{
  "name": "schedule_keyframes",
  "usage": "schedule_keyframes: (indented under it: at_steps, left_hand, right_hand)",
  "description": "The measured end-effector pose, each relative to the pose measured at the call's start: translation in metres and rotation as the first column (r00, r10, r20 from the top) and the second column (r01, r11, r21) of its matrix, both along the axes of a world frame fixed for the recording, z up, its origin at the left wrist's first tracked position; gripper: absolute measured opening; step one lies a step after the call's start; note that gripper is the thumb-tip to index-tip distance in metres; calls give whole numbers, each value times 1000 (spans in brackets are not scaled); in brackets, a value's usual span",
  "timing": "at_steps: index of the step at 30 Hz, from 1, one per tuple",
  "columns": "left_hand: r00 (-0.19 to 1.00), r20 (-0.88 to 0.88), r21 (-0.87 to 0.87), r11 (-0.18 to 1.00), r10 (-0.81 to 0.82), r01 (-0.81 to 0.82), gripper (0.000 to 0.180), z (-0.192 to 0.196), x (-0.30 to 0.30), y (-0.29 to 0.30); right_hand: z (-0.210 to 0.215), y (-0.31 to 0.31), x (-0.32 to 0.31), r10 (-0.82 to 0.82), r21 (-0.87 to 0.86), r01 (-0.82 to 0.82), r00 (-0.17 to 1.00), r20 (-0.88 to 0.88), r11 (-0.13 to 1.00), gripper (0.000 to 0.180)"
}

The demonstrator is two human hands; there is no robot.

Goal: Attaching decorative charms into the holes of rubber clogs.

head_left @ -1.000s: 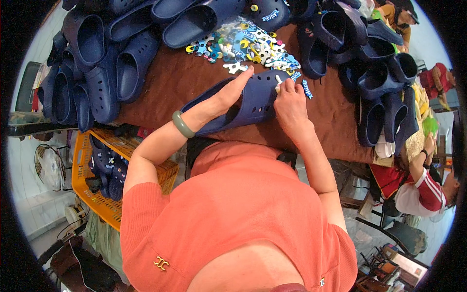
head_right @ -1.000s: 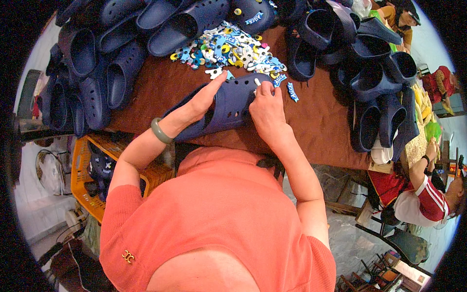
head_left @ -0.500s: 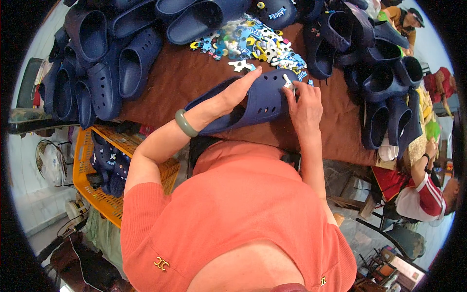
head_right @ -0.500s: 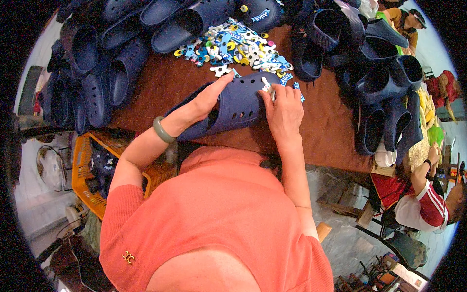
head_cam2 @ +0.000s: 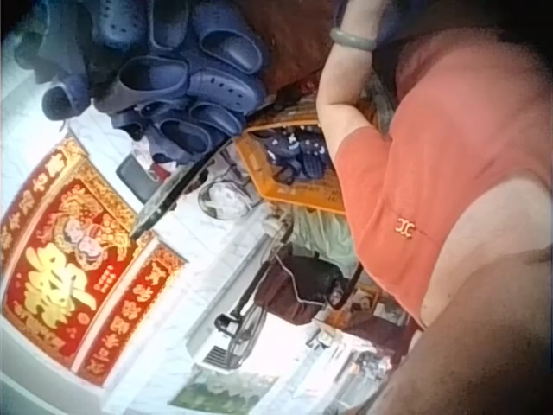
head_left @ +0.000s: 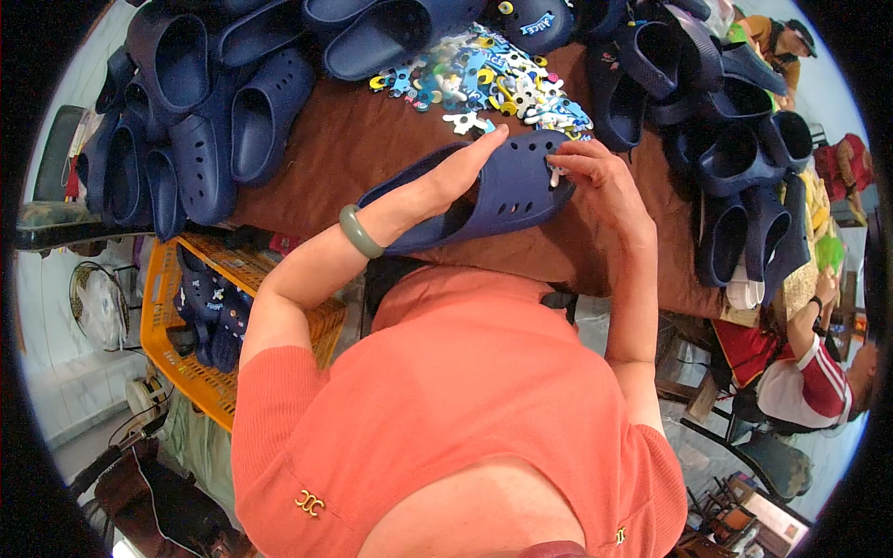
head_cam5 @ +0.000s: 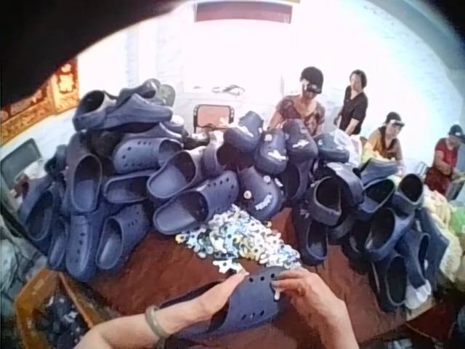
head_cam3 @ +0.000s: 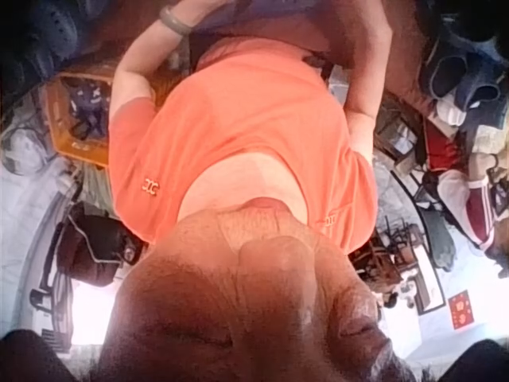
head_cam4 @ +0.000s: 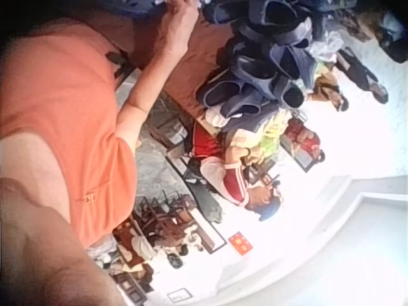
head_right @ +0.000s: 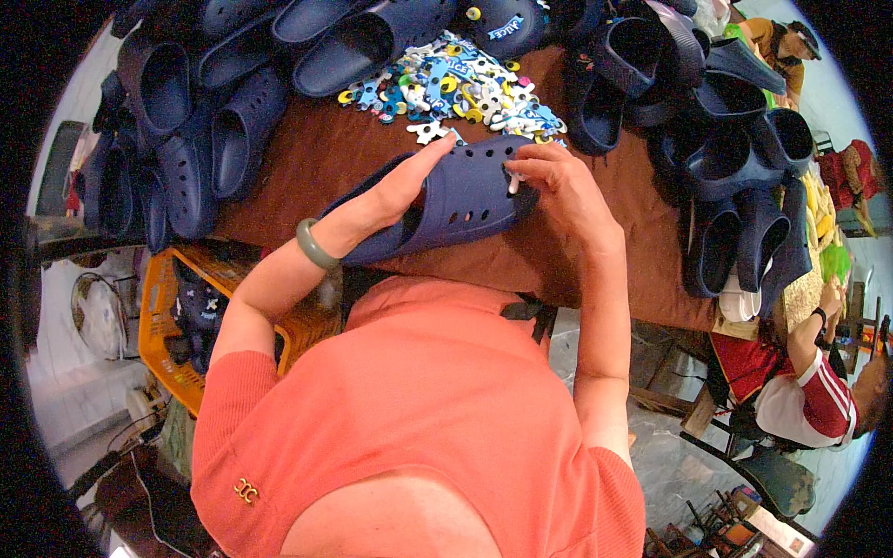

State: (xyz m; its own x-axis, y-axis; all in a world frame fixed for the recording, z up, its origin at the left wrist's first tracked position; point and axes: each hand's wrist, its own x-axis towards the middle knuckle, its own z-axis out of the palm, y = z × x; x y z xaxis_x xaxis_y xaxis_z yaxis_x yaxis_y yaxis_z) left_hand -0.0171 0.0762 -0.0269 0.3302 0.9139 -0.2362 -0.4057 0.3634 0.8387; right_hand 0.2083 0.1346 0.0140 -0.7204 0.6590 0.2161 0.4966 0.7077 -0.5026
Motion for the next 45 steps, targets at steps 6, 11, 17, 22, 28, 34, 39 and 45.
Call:
schedule_keyframes:
  at_steps: [6, 11, 17, 22, 28, 34, 39, 45]
  left_hand:
    - [1000, -9, 8, 1000, 8, -8, 55, -2, 0, 0]
    - [1000, -19, -14, 1000, 15, -15, 50, 4, 0, -3]
    - [985, -74, -32, 987, -156, 154, 43, -3, 7, -19]
    - [960, -118, -124, 963, -254, 240, 39, 6, 3, -13]
    - [934, -236, -50, 963, -269, 264, 34, -3, 0, -13]
    - [856, -336, -123, 920, -392, 373, 33, 4, -4, -16]
    - [771, -479, 13, 875, -420, 485, 30, 3, -6, -16]
    - [780, -514, 173, 848, -357, 501, 28, -4, -6, -15]
  right_hand:
    - [-6, 5, 4, 86, 45, -84, 995, -45, 995, 33]
    - [-13, 2, 9, -1, 41, 10, 977, -214, 999, 27]
    - [-35, 38, 23, -566, -527, 299, 675, -472, 796, 14]
    - [-43, 57, 6, -446, -350, 329, 828, -338, 877, 11]
    - [-48, 69, -8, -193, 50, 188, 970, 148, 981, 18]
    - [-48, 54, 9, -294, -125, 342, 908, 299, 931, 36]
    - [-68, 52, 22, -341, -122, 357, 931, 131, 926, 31]
    - [-53, 45, 18, -682, 176, 660, 714, 159, 731, 18]
